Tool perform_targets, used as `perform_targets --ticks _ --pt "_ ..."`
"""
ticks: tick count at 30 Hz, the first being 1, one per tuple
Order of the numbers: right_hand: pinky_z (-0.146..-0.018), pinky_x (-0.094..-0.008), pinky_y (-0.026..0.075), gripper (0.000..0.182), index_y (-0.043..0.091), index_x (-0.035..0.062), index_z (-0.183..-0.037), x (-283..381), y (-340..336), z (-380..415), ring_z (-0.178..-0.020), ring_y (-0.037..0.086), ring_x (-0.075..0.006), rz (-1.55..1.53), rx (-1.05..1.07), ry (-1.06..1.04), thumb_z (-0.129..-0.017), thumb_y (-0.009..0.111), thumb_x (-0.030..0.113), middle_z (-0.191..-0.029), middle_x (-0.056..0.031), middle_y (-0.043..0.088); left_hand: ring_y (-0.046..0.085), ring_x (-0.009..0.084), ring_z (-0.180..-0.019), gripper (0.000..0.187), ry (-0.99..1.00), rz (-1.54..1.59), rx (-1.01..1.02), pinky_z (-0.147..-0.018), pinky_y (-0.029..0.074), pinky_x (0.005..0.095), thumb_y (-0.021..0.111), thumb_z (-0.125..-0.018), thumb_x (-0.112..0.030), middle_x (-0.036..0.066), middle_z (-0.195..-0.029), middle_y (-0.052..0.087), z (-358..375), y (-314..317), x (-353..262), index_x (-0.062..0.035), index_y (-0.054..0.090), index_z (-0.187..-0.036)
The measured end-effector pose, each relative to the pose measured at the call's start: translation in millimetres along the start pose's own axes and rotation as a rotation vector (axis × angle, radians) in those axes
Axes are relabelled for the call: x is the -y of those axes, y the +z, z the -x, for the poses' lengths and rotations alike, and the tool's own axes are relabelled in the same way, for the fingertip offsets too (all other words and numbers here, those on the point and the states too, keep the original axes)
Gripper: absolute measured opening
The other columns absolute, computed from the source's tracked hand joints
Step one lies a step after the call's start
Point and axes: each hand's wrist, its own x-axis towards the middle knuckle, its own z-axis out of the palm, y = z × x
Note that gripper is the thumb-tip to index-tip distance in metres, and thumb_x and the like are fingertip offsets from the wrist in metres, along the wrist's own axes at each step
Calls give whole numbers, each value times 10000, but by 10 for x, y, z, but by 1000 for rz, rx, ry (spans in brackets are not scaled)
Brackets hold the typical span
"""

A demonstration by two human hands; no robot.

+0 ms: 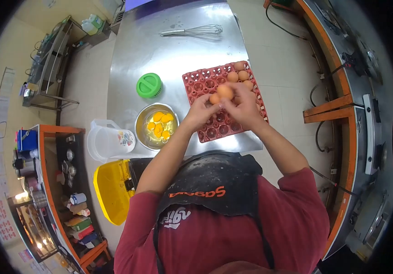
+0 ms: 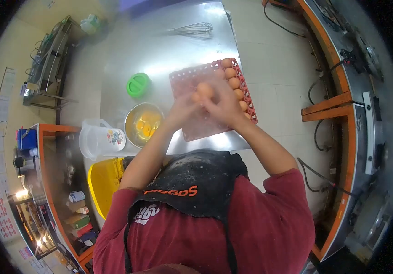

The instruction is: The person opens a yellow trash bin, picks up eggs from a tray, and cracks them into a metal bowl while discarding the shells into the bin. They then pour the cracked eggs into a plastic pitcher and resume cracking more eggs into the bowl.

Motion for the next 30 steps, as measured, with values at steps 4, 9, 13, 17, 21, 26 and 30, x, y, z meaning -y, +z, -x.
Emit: perform_targets --ticks 4,9,13,17,21,26,30 --pt "-967 -406 490 440 598 0 -1240 140 33 -20 -1105 612 -327 223 17 -131 -851 747 142 -1205 -178 616 622 66 -758 391 24 -3 8 -610 489 217 769 -916 -173 14 -902 680 39 -55 44 -13 605 -1233" --pt "-956 -400 499 466 582 -12 -1256 165 81 28 -1122 608 -314 355 133 -237 -853 754 148 -1195 -176 626 620 68 -778 391 98 -43 -1 -649 507 229 773 -913 -165 21 -921 679 25 -55 44 -6 605 -1228" --pt "-774 -273 558 358 573 -21 -1269 89 140 -2 -858 665 -156 -24 -49 34 -978 666 166 -1123 -112 656 640 130 -837 402 153 -162 -68 -736 529 285 794 -887 -187 70 -979 682 64 -64 36 1 622 -1198" --pt "-686 -243 523 296 597 30 -1221 179 9 10 -777 648 -119 -572 -24 486 -1057 556 274 -1001 -92 680 649 296 -940 443 295 -719 -167 -832 525 396 833 -811 -244 173 -1029 663 -97 -78 182 25 646 -1109" --pt "-630 -236 491 313 611 67 -1175 288 3 23 -714 627 -100 -826 -34 652 -1076 514 348 -849 -55 682 607 395 -980 437 372 -909 -230 -867 501 459 830 -769 -256 221 -1023 625 -103 -32 247 36 645 -1035" --pt "-612 -301 505 374 622 18 -1112 36 -81 -46 -679 639 -151 33 97 363 -1028 584 381 -811 -60 684 628 309 -944 436 365 -727 -269 -814 512 401 829 -803 -249 182 -1025 637 -54 -90 353 30 633 -1075" --pt "-650 -420 537 396 649 2 -1043 66 -25 -3 -719 691 -273 725 175 200 -972 638 391 -791 -127 699 636 156 -970 428 151 -230 -145 -819 524 290 788 -895 -201 103 -1086 658 162 -154 52 23 586 -1199"
